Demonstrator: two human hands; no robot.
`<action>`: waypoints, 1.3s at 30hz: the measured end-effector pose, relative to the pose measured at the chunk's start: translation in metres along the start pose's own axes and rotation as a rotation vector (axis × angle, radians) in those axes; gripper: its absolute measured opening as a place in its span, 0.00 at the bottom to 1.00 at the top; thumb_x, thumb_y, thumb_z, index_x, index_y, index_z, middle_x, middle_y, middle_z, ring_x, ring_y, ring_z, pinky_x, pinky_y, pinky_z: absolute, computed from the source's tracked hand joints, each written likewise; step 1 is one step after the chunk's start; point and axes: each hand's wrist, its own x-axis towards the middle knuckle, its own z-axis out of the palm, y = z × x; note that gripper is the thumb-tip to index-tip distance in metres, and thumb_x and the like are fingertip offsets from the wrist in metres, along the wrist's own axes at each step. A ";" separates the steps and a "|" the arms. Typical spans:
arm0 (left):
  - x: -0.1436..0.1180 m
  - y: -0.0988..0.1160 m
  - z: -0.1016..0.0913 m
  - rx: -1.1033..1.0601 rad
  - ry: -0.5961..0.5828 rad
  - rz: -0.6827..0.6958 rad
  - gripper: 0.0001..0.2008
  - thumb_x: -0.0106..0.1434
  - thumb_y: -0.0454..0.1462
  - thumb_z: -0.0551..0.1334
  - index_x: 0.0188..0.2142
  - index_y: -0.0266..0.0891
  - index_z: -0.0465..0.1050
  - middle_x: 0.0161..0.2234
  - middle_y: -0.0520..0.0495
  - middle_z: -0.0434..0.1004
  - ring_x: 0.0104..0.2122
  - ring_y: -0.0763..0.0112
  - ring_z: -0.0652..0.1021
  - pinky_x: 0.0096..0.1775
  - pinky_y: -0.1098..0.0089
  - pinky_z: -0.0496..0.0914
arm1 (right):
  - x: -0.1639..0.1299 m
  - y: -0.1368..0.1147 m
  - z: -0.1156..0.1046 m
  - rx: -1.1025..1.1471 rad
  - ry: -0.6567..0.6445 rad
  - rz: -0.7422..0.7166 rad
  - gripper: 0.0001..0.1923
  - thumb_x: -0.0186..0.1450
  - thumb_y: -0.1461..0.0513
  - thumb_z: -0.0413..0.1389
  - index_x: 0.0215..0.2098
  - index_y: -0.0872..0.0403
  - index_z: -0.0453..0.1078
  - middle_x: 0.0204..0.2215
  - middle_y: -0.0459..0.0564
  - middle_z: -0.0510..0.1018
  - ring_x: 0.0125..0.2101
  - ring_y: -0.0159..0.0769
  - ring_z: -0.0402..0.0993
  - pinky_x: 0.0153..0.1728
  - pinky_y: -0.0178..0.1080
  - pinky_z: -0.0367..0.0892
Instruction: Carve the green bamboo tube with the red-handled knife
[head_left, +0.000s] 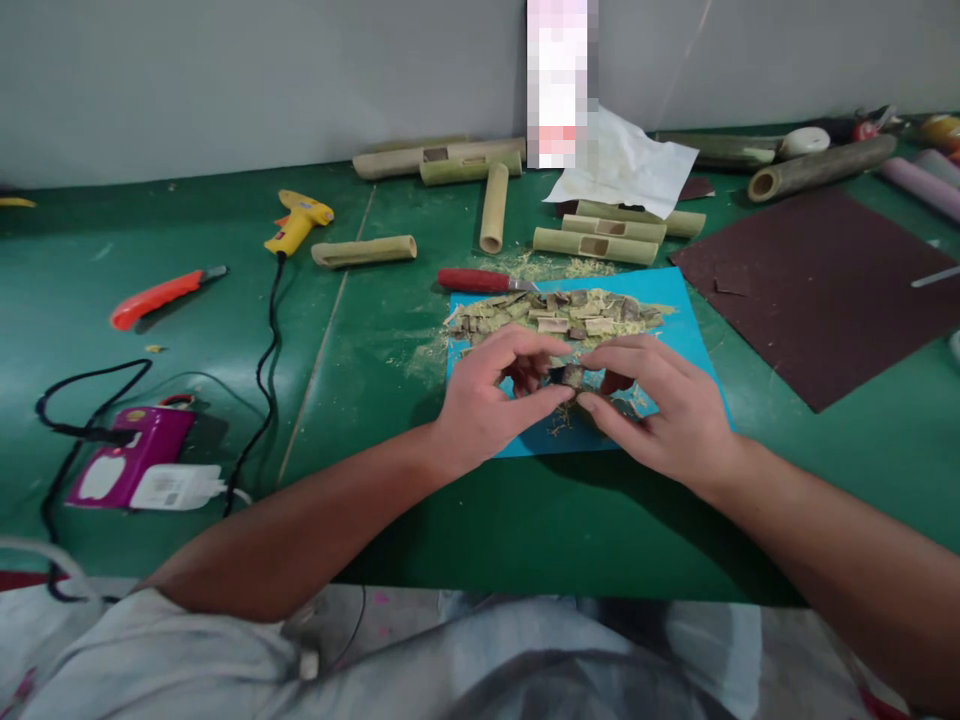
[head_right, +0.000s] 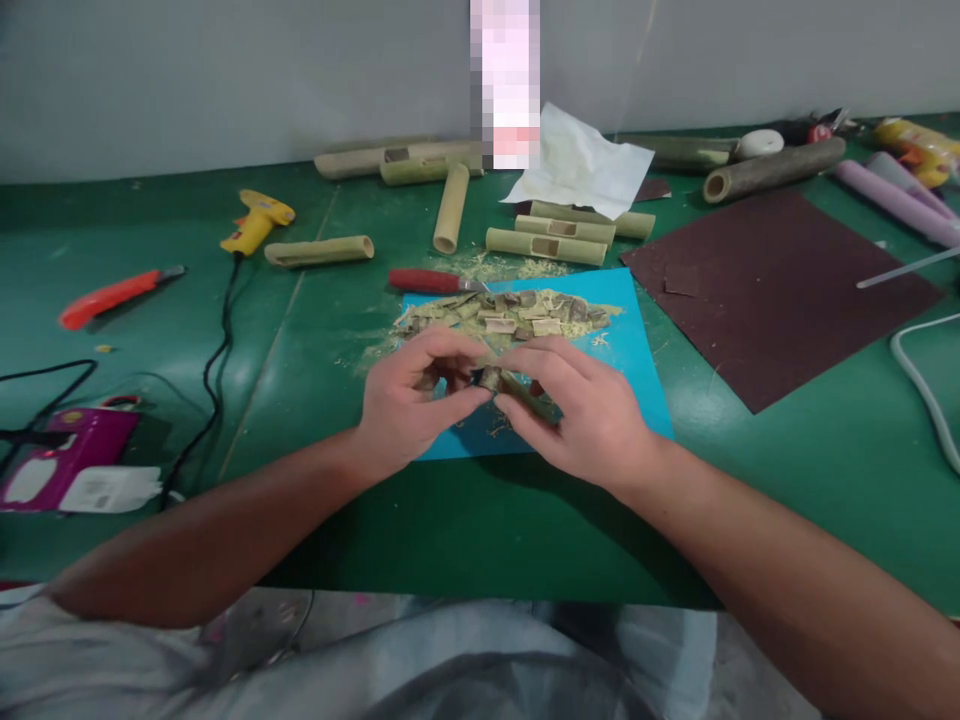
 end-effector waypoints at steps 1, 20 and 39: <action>0.000 0.000 0.000 0.006 -0.009 0.001 0.11 0.63 0.33 0.73 0.46 0.41 0.82 0.34 0.52 0.76 0.29 0.80 0.75 0.32 0.78 0.74 | 0.000 0.000 0.000 0.001 -0.002 -0.003 0.12 0.73 0.63 0.61 0.54 0.49 0.71 0.45 0.52 0.85 0.34 0.35 0.83 0.36 0.39 0.78; 0.000 0.002 0.004 -0.201 -0.028 -0.155 0.08 0.60 0.37 0.77 0.37 0.39 0.82 0.35 0.50 0.80 0.29 0.78 0.76 0.33 0.75 0.74 | 0.002 -0.001 -0.001 -0.038 0.012 -0.035 0.11 0.73 0.68 0.59 0.52 0.50 0.72 0.44 0.54 0.85 0.39 0.35 0.85 0.36 0.36 0.79; 0.003 0.004 0.006 -0.472 -0.127 -0.483 0.16 0.59 0.45 0.78 0.27 0.38 0.80 0.29 0.50 0.79 0.29 0.74 0.76 0.34 0.70 0.72 | 0.001 0.003 0.003 0.046 0.052 -0.048 0.06 0.73 0.66 0.60 0.44 0.49 0.77 0.38 0.50 0.86 0.36 0.36 0.84 0.37 0.39 0.80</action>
